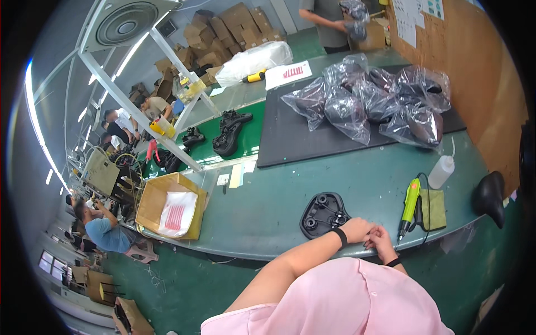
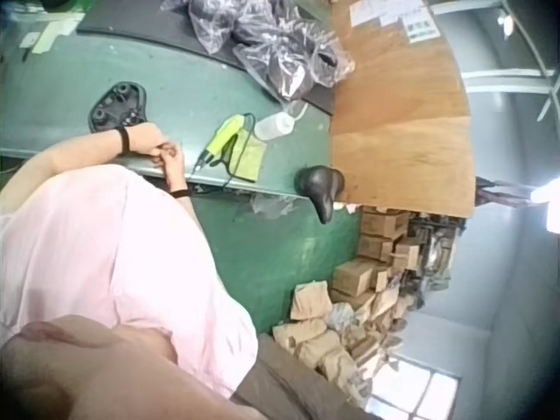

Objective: The person picks up black bicycle seats from a table and places them into clear plastic bags. They use a green handheld heat gun to apply heat to the seats, likely to remove burrs or smooth edges, before bagging them. The person repeats this process for multiple seats, placing the finished items into a cardboard box.

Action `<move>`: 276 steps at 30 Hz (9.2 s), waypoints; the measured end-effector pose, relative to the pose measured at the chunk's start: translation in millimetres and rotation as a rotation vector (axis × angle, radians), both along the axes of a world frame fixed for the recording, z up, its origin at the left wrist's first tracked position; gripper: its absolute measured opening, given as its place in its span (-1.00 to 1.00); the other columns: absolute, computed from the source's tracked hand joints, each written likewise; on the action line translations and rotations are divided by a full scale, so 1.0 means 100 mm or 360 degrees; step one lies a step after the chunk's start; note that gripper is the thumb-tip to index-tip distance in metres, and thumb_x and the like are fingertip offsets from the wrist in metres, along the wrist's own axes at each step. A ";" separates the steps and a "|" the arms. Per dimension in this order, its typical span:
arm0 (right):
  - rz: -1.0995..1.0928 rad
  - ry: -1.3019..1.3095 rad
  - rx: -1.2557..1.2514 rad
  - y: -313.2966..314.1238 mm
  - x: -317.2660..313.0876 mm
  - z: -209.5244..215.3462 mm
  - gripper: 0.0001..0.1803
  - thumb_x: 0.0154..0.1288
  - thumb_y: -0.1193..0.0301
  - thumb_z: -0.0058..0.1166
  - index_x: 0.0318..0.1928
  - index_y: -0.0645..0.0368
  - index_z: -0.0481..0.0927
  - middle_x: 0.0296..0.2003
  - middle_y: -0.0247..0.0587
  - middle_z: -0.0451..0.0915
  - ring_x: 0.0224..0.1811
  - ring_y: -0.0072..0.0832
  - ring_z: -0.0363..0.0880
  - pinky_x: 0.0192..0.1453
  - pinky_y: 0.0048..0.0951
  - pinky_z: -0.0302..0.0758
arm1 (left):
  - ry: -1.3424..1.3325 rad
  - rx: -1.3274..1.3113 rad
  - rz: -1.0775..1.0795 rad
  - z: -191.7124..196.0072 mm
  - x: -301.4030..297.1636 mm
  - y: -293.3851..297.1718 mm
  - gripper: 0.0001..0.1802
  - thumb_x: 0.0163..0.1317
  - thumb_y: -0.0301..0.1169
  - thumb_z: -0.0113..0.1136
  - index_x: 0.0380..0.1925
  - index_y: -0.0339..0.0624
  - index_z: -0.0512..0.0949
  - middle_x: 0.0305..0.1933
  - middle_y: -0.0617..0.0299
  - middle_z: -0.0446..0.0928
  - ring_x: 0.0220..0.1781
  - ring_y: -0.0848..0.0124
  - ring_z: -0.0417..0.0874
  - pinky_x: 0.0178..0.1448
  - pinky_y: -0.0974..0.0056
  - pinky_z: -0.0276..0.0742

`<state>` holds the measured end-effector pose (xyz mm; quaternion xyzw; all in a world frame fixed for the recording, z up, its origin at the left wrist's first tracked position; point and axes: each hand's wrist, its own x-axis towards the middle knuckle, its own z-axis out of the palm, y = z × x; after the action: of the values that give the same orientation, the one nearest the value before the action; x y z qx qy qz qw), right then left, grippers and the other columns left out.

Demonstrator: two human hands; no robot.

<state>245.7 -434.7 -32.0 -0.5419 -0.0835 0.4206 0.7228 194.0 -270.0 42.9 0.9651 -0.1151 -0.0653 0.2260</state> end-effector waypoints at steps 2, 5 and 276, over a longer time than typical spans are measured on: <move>-0.0017 -0.0027 -0.0063 0.04 0.00 -0.01 -0.84 0.15 0.66 0.01 -0.26 0.22 0.39 -0.55 -0.24 0.50 -0.65 -0.47 0.54 -0.64 -0.51 0.52 | 0.0029 -0.0012 -0.0006 0.02 0.02 0.03 -0.72 0.04 -0.23 0.17 -0.32 -0.17 0.49 -0.43 -0.04 0.61 -0.35 -0.05 0.64 -0.20 -0.04 0.54; -0.0048 -0.0077 -0.0167 0.07 0.00 0.01 -0.84 0.13 0.66 0.00 -0.29 0.20 0.37 -0.58 -0.29 0.46 -0.69 -0.52 0.51 -0.70 -0.54 0.47 | 0.0084 -0.0135 -0.0016 0.00 0.10 0.08 -0.71 0.04 -0.23 0.16 -0.31 -0.18 0.50 -0.41 -0.06 0.61 -0.34 -0.07 0.63 -0.19 -0.03 0.54; -0.0275 -0.0997 -0.0975 0.06 -0.76 0.38 -0.21 -0.13 0.40 0.47 0.16 0.32 0.38 -0.08 -0.06 0.60 -0.03 -0.31 0.60 0.08 -0.37 0.52 | -0.0618 0.0217 0.0300 0.31 -0.74 0.17 -0.45 -0.16 -0.55 0.38 -0.05 -0.02 0.52 0.21 0.24 0.42 0.34 0.14 0.33 0.37 0.06 0.19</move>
<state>169.9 -428.2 5.5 -0.8373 -0.1245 0.1796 0.5012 120.4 -253.5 73.9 0.9791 -0.0612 0.1356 0.1390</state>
